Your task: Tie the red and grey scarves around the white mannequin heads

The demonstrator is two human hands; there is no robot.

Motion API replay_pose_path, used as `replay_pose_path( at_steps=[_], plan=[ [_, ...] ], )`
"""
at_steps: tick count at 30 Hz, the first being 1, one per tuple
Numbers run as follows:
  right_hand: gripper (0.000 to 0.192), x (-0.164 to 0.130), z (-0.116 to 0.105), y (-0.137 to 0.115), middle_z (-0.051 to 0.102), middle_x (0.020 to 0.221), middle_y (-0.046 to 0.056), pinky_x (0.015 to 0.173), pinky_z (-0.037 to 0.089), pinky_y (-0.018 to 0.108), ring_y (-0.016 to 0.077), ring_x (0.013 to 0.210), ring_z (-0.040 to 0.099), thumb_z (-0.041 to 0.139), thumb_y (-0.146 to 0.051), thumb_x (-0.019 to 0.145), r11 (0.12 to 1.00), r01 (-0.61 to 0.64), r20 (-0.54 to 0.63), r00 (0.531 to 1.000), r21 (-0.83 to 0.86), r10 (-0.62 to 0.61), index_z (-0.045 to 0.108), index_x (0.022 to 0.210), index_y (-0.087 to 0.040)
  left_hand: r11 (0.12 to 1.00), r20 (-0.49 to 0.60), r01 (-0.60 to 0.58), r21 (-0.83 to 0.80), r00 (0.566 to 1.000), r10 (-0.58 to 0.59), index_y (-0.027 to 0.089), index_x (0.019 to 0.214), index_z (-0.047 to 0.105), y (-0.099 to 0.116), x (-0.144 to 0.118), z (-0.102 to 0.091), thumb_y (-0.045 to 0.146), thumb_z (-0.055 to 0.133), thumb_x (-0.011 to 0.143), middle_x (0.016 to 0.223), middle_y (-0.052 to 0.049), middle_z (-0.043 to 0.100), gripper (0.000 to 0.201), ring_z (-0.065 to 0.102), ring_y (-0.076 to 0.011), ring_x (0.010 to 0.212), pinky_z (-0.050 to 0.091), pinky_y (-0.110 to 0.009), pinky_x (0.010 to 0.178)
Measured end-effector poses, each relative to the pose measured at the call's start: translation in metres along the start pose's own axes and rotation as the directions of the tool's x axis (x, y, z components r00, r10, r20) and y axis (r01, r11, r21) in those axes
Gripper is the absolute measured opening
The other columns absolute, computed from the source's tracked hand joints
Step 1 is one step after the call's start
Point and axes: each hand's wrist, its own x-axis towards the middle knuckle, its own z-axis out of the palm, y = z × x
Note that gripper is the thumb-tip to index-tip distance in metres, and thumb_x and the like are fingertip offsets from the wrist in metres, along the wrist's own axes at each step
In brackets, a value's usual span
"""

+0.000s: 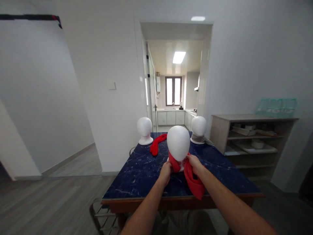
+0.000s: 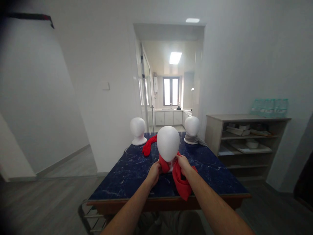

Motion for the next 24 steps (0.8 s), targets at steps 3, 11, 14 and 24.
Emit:
replay_pose_path(
  at_steps=[3,11,14,24],
  plan=[
    [0.017,-0.021,-0.003,0.002,0.070,0.063,0.001,0.056,0.052,0.029,0.0189,0.054,0.065,0.075,-0.018,0.070,0.997,0.054,0.018,0.998,-0.060,-0.053,0.063,0.081,-0.020,0.999,0.016,-0.051,0.019,0.999,0.051,0.013,0.096,0.078,-0.002,0.001,-0.002,0.023,0.065,0.067,0.092,-0.012,0.081,0.033,0.075,-0.0282,0.088,0.058,-0.038,0.084],
    [0.034,-0.052,-0.019,0.046,0.076,0.078,0.002,0.058,0.051,0.031,0.0243,0.063,0.070,0.073,-0.031,0.075,0.839,0.301,-0.094,0.920,-0.453,-0.381,0.062,0.106,-0.025,0.988,0.058,-0.101,0.119,0.994,0.094,0.016,0.095,0.079,-0.002,0.003,-0.005,0.035,0.077,0.076,0.091,-0.011,0.080,0.027,0.073,-0.0265,0.084,0.055,-0.033,0.076],
    [0.024,-0.057,-0.018,0.048,0.077,0.087,0.005,0.067,0.051,0.031,0.0254,0.074,0.073,0.068,-0.035,0.080,0.728,0.394,-0.063,0.857,-0.561,-0.511,0.060,0.101,-0.026,0.986,0.083,-0.122,0.110,0.990,0.113,0.018,0.096,0.079,0.003,-0.001,-0.002,0.031,0.080,0.074,0.092,-0.010,0.080,0.026,0.072,-0.0258,0.083,0.056,-0.034,0.079],
    [0.019,-0.054,0.010,0.033,0.080,0.100,0.007,0.080,0.051,0.031,0.0269,0.091,0.073,0.063,-0.033,0.083,0.711,0.459,0.006,0.843,-0.533,-0.539,0.066,0.100,-0.024,0.980,0.105,-0.143,0.141,0.986,0.128,0.014,0.099,0.080,0.003,-0.001,-0.004,0.020,0.079,0.068,0.092,-0.010,0.080,0.031,0.072,-0.0255,0.082,0.057,-0.035,0.079]
  ],
)
